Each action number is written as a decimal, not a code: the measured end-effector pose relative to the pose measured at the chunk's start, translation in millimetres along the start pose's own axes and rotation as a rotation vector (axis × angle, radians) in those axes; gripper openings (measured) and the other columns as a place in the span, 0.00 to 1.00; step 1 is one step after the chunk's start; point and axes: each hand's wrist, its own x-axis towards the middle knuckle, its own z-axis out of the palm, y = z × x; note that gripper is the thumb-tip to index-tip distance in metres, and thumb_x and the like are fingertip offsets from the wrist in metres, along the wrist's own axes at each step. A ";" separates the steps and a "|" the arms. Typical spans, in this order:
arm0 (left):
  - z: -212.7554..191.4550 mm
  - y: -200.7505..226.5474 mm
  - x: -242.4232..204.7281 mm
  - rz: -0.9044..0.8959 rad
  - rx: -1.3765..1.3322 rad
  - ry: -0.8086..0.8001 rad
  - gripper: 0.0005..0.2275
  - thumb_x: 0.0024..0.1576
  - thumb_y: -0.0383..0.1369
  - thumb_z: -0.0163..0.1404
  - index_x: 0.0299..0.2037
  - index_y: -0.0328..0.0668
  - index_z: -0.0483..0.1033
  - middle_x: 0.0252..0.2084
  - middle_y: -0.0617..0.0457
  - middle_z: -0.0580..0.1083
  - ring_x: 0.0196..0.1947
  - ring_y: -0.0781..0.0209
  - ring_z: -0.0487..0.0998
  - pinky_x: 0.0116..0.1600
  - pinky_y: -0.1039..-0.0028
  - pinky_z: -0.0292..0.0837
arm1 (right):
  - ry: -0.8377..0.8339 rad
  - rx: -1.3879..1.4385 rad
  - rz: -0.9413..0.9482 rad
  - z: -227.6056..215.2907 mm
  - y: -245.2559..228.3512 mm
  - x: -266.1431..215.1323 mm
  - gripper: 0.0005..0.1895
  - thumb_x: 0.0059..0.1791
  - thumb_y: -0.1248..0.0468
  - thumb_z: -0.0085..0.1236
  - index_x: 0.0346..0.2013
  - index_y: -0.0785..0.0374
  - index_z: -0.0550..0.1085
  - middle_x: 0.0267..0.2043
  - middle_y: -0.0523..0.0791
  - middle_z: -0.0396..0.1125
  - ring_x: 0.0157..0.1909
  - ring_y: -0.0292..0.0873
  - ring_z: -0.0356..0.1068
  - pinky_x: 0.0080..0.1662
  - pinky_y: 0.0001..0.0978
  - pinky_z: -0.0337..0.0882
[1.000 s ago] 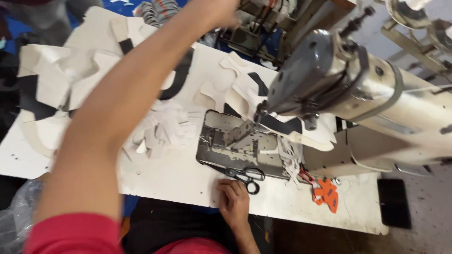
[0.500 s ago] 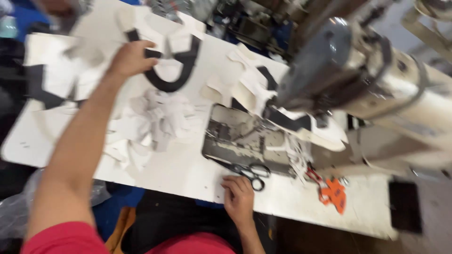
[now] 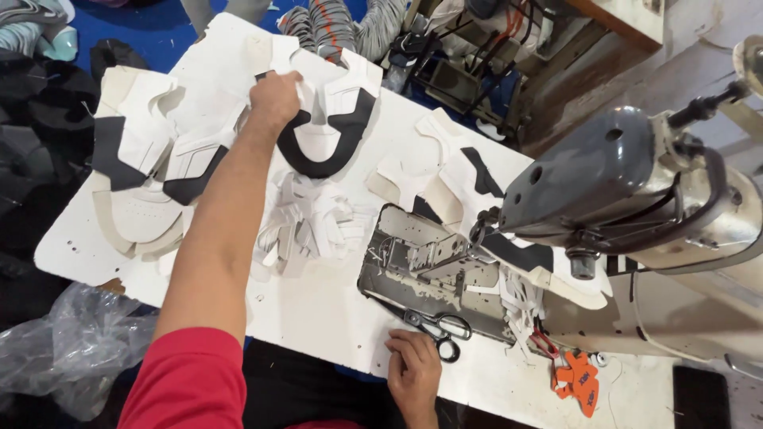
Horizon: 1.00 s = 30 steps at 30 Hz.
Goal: The person sews white and black shoe parts together using a sewing machine. They repeatedly pick up parts, align them under the needle, sew them, and then use scissors to cut the thread. The finished parts are placed on the table.
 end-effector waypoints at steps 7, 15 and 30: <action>-1.6 -2.4 -9.6 -0.088 0.054 -0.163 0.19 0.58 0.29 0.50 0.57 0.69 0.75 0.49 0.40 0.75 0.48 0.39 0.77 0.49 0.51 0.72 | -0.007 0.001 -0.031 -3.9 -1.6 1.8 0.11 0.37 0.78 0.57 0.31 0.64 0.77 0.41 0.45 0.75 0.43 0.49 0.72 0.45 0.38 0.73; -110.0 57.0 -126.9 0.131 -0.598 0.055 0.11 0.60 0.32 0.58 0.52 0.48 0.81 0.28 0.52 0.73 0.27 0.62 0.72 0.34 0.70 0.67 | 0.005 0.039 -0.052 -8.0 -1.8 2.7 0.11 0.38 0.77 0.57 0.31 0.64 0.77 0.42 0.45 0.75 0.44 0.49 0.73 0.46 0.39 0.73; -115.6 143.1 -317.1 0.082 -1.055 -0.603 0.34 0.46 0.34 0.67 0.65 0.41 0.68 0.32 0.60 0.73 0.25 0.75 0.68 0.31 0.81 0.65 | 0.293 0.599 0.377 -31.3 37.2 -10.9 0.11 0.52 0.73 0.46 0.35 0.66 0.78 0.43 0.47 0.75 0.45 0.43 0.73 0.48 0.33 0.73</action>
